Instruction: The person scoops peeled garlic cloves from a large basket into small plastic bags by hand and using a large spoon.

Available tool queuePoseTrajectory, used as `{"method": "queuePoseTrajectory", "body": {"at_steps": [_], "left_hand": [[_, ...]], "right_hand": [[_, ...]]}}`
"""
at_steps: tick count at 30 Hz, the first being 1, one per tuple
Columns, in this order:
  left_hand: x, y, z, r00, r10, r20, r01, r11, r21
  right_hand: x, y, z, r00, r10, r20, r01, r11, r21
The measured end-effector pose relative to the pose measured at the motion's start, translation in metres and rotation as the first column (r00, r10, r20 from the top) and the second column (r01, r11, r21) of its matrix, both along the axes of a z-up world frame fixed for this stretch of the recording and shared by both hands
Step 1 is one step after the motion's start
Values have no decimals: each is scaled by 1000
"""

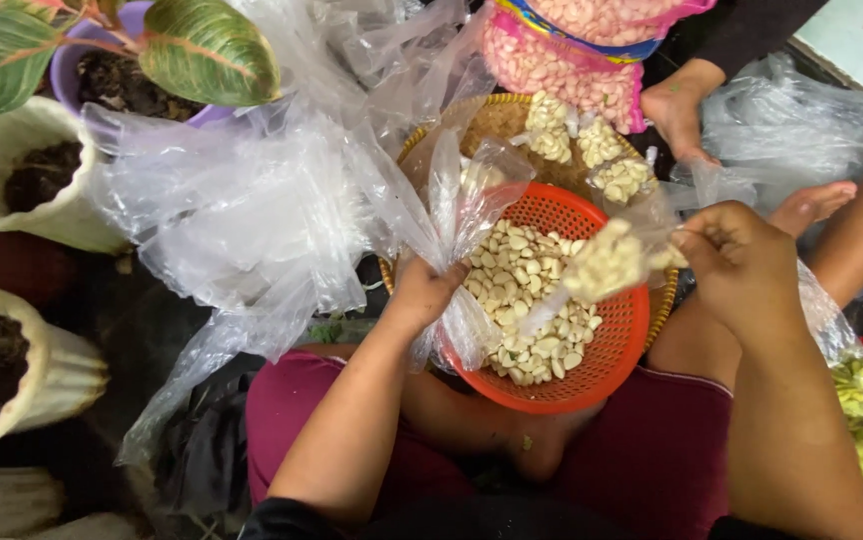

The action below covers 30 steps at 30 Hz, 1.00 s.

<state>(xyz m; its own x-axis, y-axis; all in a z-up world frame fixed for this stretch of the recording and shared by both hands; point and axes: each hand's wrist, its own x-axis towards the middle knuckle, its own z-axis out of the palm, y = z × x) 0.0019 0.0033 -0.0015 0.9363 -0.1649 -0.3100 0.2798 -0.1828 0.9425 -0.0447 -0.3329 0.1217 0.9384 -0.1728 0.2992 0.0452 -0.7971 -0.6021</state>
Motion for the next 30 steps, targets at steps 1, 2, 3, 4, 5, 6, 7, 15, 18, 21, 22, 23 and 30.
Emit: {"method": "queuePoseTrajectory", "body": {"at_steps": [1,2,3,4,5,6,7,15,18,21,22,23,30], "left_hand": [[-2,2,1,1000,2,-17,-2,1000,-24],[0,0,4,1000,-2,-29,0,999,-54],[5,-2,4,1000,-4,-22,2,998,-56],[4,-1,2,1000,2,14,-1,998,-67],[2,1,0,999,9,51,-5,997,-78],[0,2,1,999,0,48,3,997,-75],[-2,3,2,999,9,52,-6,998,-63],[5,-2,4,995,49,81,-44,997,-56],[1,2,8,990,27,137,-18,998,-66],[3,-1,11,998,55,44,-52,997,-63],[3,0,10,998,34,50,-31,998,-50],[4,0,10,998,13,55,-11,999,-36],[5,-2,6,997,43,67,-40,998,-38]], "right_hand": [[0,4,3,995,79,65,-78,997,-19],[1,6,8,979,155,134,-149,988,-49],[0,9,15,978,153,140,-147,988,-51],[-3,15,20,996,87,34,-88,996,16],[-5,20,25,997,27,-77,-21,997,74],[-6,17,20,997,19,-80,-13,997,77],[-8,14,16,997,19,79,-24,998,57],[8,18,26,979,66,194,-50,995,-83],[4,26,34,991,90,-95,-104,984,-147],[12,21,41,990,38,137,-21,992,-124],[14,30,45,985,160,59,-142,962,-233],[17,38,49,962,270,-31,-265,907,-328],[18,44,42,944,325,54,-304,924,-232]]}}
